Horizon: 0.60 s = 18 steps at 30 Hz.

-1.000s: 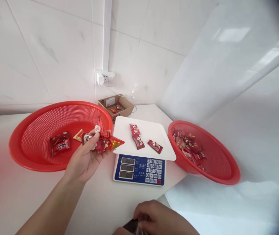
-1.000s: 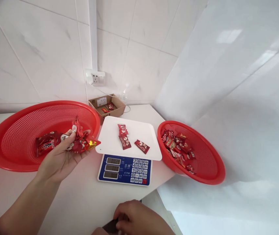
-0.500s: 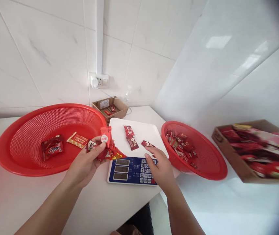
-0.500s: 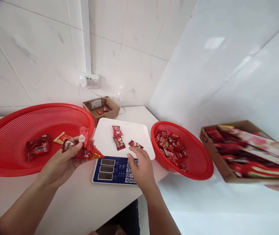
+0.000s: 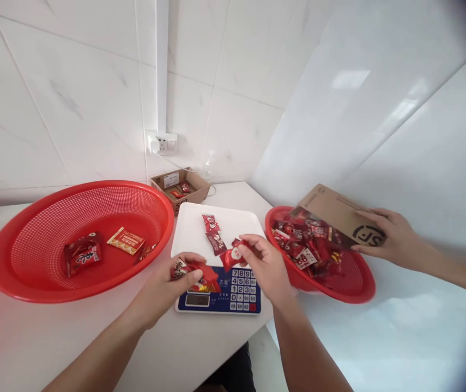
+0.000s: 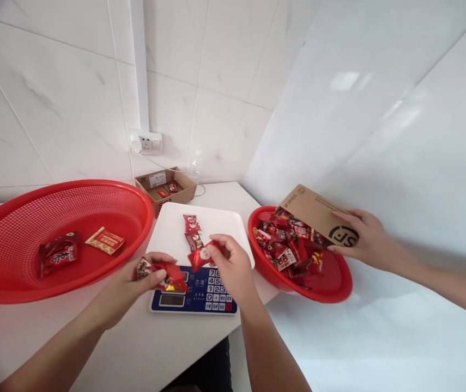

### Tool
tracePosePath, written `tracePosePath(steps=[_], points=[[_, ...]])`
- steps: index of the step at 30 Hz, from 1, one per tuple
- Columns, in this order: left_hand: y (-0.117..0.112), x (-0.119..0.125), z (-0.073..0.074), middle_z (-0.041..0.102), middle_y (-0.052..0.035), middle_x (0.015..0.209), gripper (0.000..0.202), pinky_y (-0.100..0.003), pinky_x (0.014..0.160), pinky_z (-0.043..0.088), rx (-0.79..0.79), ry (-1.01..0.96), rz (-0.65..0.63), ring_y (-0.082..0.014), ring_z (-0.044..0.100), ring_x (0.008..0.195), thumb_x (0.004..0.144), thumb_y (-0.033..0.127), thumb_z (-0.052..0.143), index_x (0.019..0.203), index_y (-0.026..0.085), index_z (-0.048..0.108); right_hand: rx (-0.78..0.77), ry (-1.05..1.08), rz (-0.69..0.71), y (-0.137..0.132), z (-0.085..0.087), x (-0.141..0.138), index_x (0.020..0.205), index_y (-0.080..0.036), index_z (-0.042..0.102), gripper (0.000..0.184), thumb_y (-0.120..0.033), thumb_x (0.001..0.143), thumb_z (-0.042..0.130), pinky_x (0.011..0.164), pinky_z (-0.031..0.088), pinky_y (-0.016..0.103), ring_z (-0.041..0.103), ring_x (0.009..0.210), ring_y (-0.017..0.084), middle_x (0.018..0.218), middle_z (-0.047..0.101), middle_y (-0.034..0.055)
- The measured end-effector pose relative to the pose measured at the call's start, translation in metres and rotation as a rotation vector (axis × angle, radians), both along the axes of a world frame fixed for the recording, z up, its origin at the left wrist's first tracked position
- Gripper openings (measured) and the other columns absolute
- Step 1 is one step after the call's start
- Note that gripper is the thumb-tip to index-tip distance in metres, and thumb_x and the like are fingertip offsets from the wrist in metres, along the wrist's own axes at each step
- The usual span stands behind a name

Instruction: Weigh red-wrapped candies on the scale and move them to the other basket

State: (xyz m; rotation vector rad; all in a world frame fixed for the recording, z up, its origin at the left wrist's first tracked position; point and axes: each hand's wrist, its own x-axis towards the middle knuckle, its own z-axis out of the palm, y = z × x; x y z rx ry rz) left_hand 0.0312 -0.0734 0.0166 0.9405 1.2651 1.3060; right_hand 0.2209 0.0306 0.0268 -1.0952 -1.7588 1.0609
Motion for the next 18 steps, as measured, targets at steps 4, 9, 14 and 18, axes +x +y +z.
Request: tracePosePath(steps=[4,9,14,18], points=[[0.005,-0.008,0.003,0.068,-0.0062,0.110,0.040,-0.030,0.084,0.056,-0.060,-0.395,0.134,-0.0205,0.066,0.100,0.072,0.016,0.074,0.109,0.024,0.061,-0.007,0.115,-0.055,0.033,-0.010,0.012,0.106,-0.020,0.058,0.041,-0.047,0.076,0.062,0.073,0.059,0.036,0.066,0.087,0.020,0.104,0.067,0.0083],[0.007,-0.016,0.005,0.066,-0.0060,0.113,0.042,-0.029,0.076,0.061,-0.020,-0.479,0.238,-0.0198,0.068,0.096,0.074,0.009,0.070,0.111,0.024,0.059,0.023,0.057,-0.110,0.064,-0.024,0.016,0.117,-0.018,0.055,0.047,-0.042,0.077,0.060,0.082,0.057,0.041,0.064,0.098,0.023,0.112,0.064,0.0128],[0.005,-0.026,0.008,0.067,-0.0013,0.094,0.041,-0.020,0.048,0.057,0.032,-0.399,0.290,-0.0130,0.065,0.069,0.069,0.020,0.078,0.107,0.023,0.060,0.255,-0.277,-0.161,0.066,-0.024,0.022,0.129,-0.017,0.053,0.048,-0.033,0.084,0.052,0.100,0.044,0.046,0.054,0.119,0.025,0.130,0.057,0.0137],[0.004,-0.033,0.009,0.064,0.0016,0.078,0.039,-0.016,0.039,0.049,0.101,-0.351,0.355,-0.0100,0.057,0.059,0.066,0.030,0.081,0.099,0.021,0.062,0.294,-0.562,-0.076,0.053,-0.020,0.032,0.121,-0.019,0.061,0.040,-0.028,0.083,0.055,0.103,0.040,0.045,0.054,0.118,0.025,0.125,0.062,0.0108]])
